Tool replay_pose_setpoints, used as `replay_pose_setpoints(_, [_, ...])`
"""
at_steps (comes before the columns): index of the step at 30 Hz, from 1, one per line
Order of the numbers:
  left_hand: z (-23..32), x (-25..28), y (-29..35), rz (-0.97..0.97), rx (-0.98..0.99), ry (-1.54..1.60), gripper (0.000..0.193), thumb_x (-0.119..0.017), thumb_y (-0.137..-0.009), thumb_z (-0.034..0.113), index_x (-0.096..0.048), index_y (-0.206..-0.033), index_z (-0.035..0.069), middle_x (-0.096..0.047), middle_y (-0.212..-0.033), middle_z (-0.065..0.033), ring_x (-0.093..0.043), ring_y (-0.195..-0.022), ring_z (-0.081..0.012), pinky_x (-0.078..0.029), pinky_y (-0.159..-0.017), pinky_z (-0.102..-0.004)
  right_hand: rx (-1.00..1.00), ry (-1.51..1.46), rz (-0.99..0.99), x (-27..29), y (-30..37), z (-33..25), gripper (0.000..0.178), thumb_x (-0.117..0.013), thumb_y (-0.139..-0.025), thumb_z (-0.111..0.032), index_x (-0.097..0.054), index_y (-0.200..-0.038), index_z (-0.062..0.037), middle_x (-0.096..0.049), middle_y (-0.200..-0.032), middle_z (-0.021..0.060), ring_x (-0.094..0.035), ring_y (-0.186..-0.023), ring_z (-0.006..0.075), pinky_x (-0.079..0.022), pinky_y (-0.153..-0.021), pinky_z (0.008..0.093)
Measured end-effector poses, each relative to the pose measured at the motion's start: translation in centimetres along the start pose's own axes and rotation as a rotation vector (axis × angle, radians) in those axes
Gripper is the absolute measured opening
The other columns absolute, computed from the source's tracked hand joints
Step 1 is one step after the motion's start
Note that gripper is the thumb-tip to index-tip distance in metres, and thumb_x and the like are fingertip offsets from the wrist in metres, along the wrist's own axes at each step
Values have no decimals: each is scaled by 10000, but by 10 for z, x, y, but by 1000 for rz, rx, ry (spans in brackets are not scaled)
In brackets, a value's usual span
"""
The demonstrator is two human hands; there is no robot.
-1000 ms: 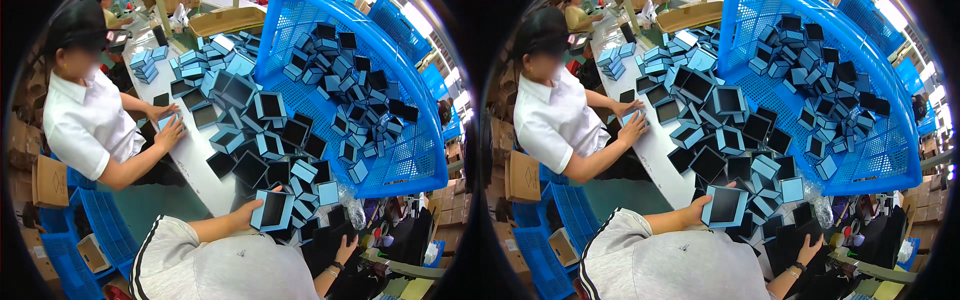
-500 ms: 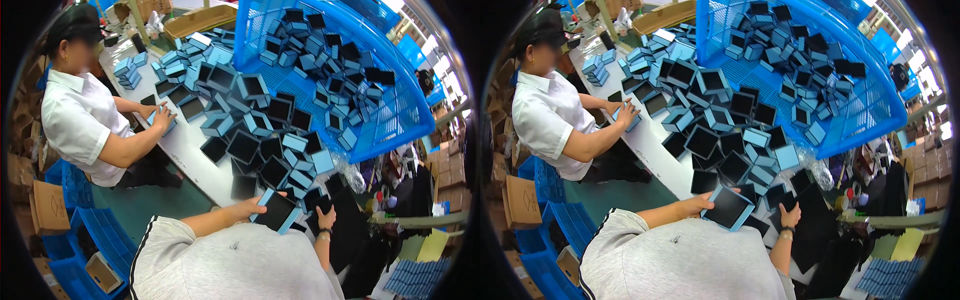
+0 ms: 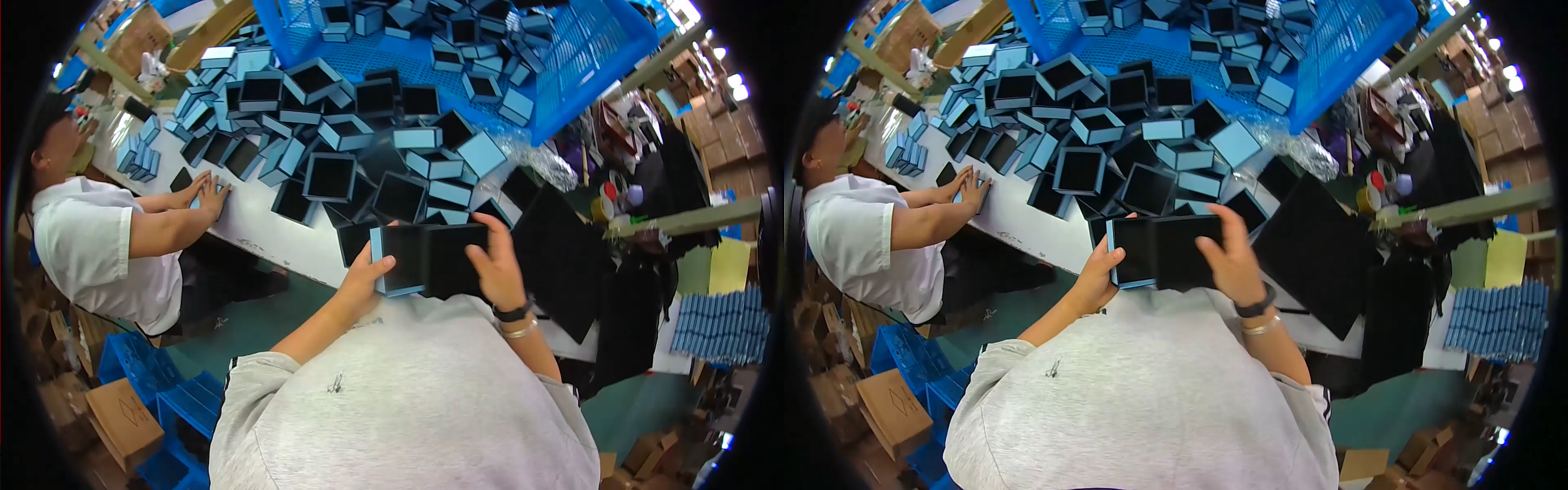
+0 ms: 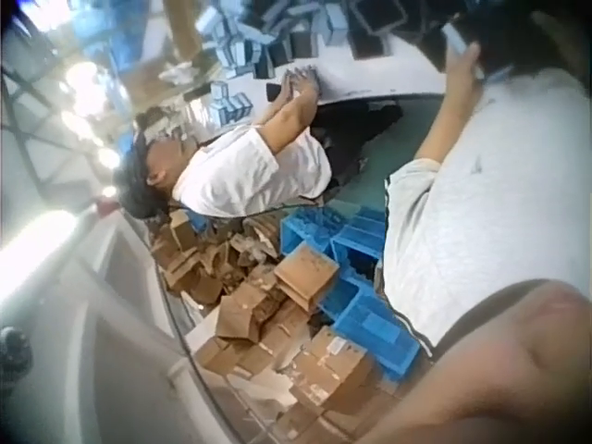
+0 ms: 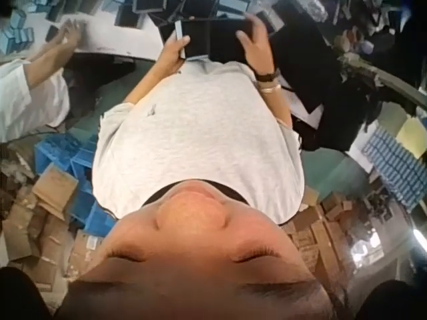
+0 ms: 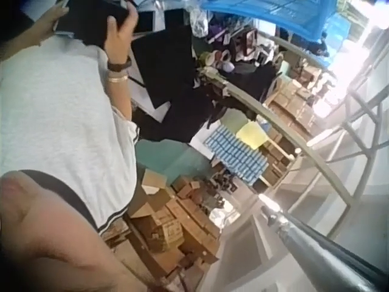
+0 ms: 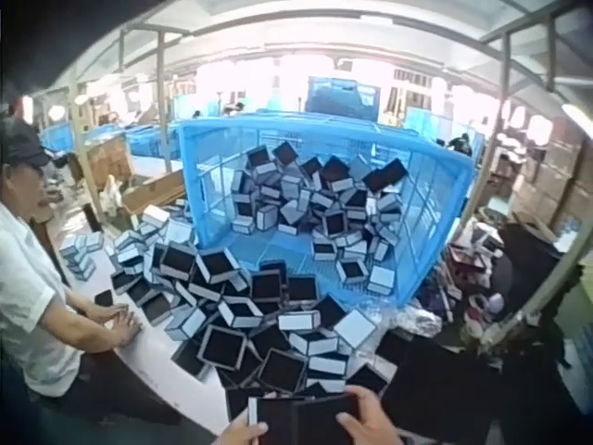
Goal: Assembling small jewelry boxes by placing lids onto the base boxes.
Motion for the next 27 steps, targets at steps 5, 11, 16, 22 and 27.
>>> replay_pose_setpoints(5, [-17, 4, -10, -58, -201, -207, 864, -734, -747, 323, -256, -1415, 56, -428, -1310, -128, -431, -1201, -208, -347, -1013, -321, -22, 157, 2, -46, 12, -6, 486, -570, -879, -149, -380, -1312, -41, -347, -1274, 165, -391, -1157, 305, -302, -1013, 371])
replay_pose_setpoints(11, [-7, -2, -1, -69, -301, -419, 771, -718, -748, 274, -292, -1354, 60, -441, -1252, -114, -452, -1157, -217, -371, -984, -323, 9, 63, 3, -51, 15, -17, 559, -576, -888, -156, -322, -1367, -18, -342, -1319, 166, -420, -1152, 258, -349, -982, 340])
replay_pose_setpoints(16, [-4, 6, 2, 7, -318, -590, 638, -692, -772, 241, -316, -1265, 90, -451, -1121, -103, -486, -1039, -191, -418, -880, -315, -256, -325, -110, -56, 17, 13, 545, -650, -842, -113, -392, -1315, -33, -486, -1218, 112, -479, -1100, 181, -389, -931, 284])
replay_pose_setpoints(22, [1, 0, 2, 234, -243, -1011, 509, -643, -829, 224, -403, -1244, 54, -587, -994, -150, -595, -836, -210, -480, -698, -298, -218, -60, 87, -42, 22, 25, 407, -671, -810, -86, -486, -1171, -64, -531, -1063, 53, -517, -990, 148, -409, -865, 268])
replay_pose_setpoints(27, [0, 10, -2, 234, -183, -1062, 314, -597, -897, 212, -480, -1130, 37, -595, -907, -49, -572, -735, -114, -448, -630, -247, -275, 118, -69, -51, 23, 38, 452, -729, -761, -142, -440, -1098, -60, -526, -957, 66, -540, -895, 162, -443, -757, 291])
Point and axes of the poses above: each hand's wrist, its own y-axis away from the middle knuckle, its own x-axis out of the back of the hand, z = x × y, the point moved 6 cm from there along -y, towards the middle knuckle
